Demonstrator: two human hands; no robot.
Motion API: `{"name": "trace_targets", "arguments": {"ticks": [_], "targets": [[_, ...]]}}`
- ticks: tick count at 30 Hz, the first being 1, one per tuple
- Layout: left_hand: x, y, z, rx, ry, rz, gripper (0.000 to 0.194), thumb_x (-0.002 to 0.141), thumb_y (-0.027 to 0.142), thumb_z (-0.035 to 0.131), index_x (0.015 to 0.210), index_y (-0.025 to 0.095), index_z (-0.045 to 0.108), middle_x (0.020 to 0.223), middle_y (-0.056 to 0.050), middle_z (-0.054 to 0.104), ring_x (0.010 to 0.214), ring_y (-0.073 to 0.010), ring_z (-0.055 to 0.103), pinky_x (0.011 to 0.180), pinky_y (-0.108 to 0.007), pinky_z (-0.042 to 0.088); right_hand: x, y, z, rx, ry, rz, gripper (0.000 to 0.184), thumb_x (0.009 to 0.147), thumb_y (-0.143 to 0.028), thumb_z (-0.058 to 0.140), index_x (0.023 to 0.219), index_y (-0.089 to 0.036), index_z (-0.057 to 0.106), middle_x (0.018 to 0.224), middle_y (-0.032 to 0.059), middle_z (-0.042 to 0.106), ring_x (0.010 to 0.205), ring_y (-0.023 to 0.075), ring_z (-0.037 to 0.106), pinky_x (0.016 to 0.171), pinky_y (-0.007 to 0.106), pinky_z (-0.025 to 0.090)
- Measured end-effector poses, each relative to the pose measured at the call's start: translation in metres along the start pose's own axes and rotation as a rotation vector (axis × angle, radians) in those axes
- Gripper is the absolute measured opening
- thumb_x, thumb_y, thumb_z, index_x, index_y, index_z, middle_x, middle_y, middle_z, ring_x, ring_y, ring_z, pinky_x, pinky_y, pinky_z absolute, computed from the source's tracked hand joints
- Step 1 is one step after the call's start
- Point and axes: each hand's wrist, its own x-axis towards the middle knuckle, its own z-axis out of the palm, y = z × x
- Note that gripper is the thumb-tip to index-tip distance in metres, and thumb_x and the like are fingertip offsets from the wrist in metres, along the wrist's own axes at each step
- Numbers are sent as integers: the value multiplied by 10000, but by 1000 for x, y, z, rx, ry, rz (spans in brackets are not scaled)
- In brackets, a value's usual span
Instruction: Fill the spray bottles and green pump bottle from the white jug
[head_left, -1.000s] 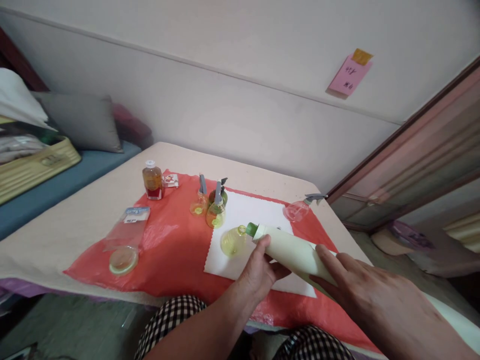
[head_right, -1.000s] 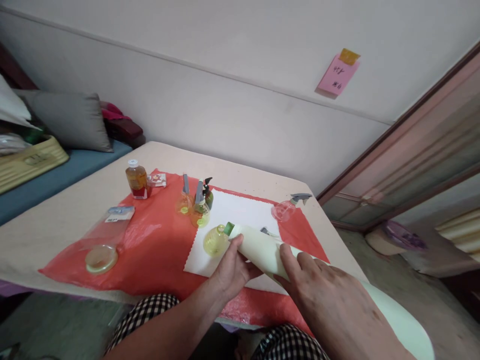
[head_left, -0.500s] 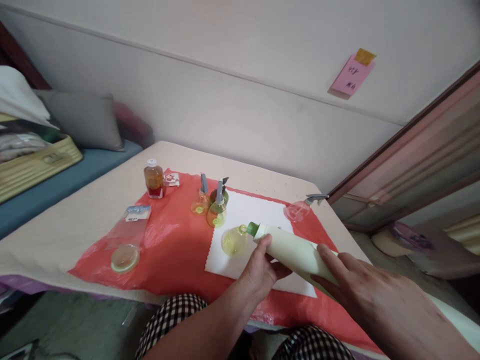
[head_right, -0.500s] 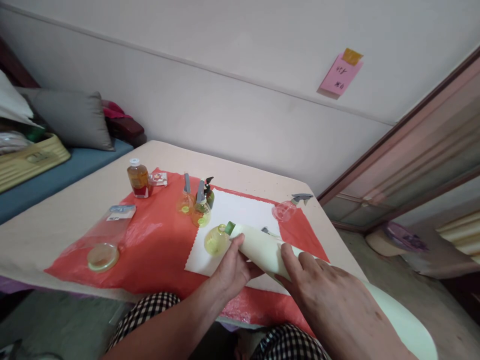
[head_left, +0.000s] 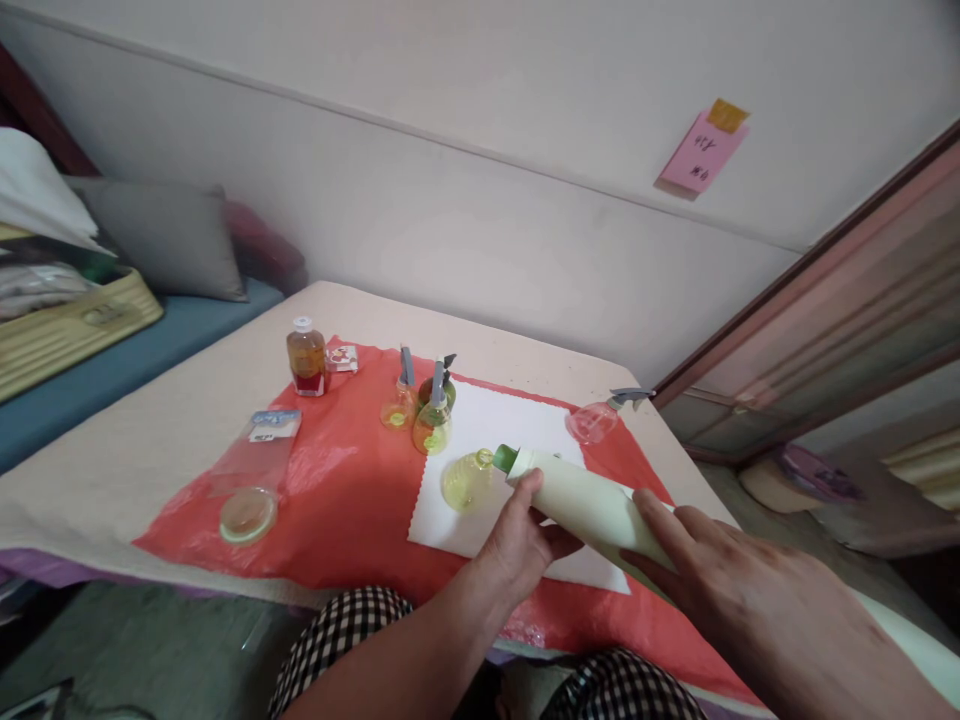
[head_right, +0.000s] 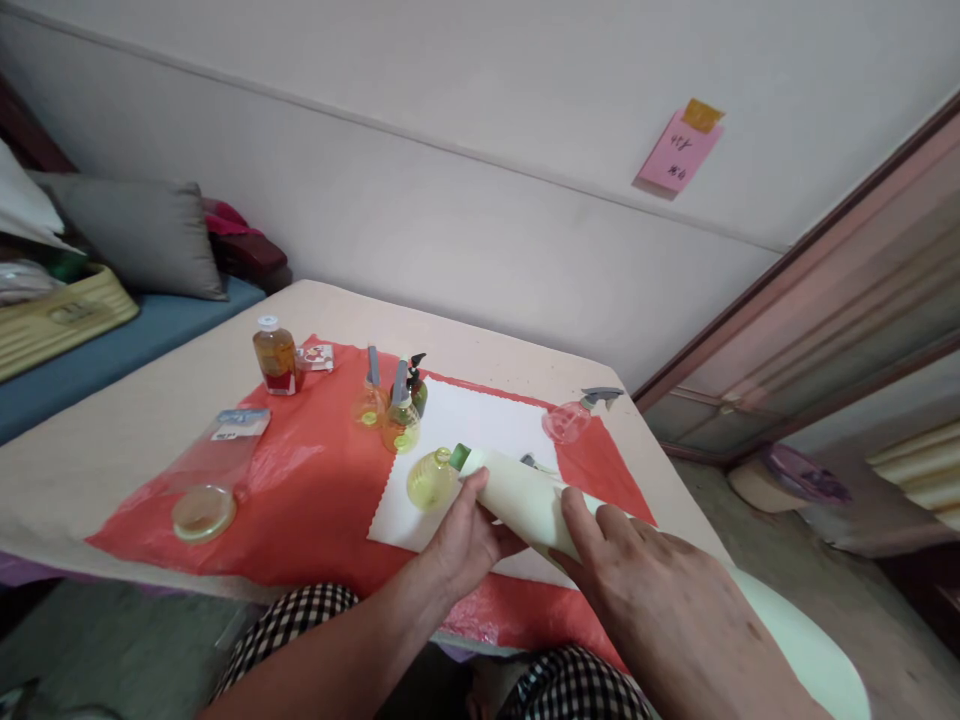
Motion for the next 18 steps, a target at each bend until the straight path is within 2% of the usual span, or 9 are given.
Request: {"name": "trace_targets", "arguments": {"ticks": [4,8,11,18], "targets": [[1,-1,-1,-3,-12,-3,487,908,476,600,1260,140,621,1256,-155,636,944,-243,651,825,-391,563,0,0,-1,31,-12,-1,404,775,5,424,1127,-169,514,671,-3,638,478,174,641,402,270,390],[3,-3,-3,-17,-11,-6,475,922,463,582,1274,146,612,1271,-152,627,947,-239,641,827,-398,561,-3,2,1,13,-43,-7,422,781,1,443,1167,-158,501,742,17,664,521,180,666,439,272,434],[3,-3,-3,-5,-16,-2,483,923,472,577,1281,148,607,1270,-153,625,953,-243,639,808,-389,557,-4,3,5,3,-62,-5,431,779,4,449,1173,-163,500,732,11,659,502,182,654,423,271,421],[3,-2,-3,-9,-1,-2,493,896,486,608,1251,144,620,1177,-145,652,904,-232,636,814,-390,556,2,1,0,8,-14,-13,412,768,8,432,1143,-139,518,723,36,676,499,184,657,423,268,448]]}}
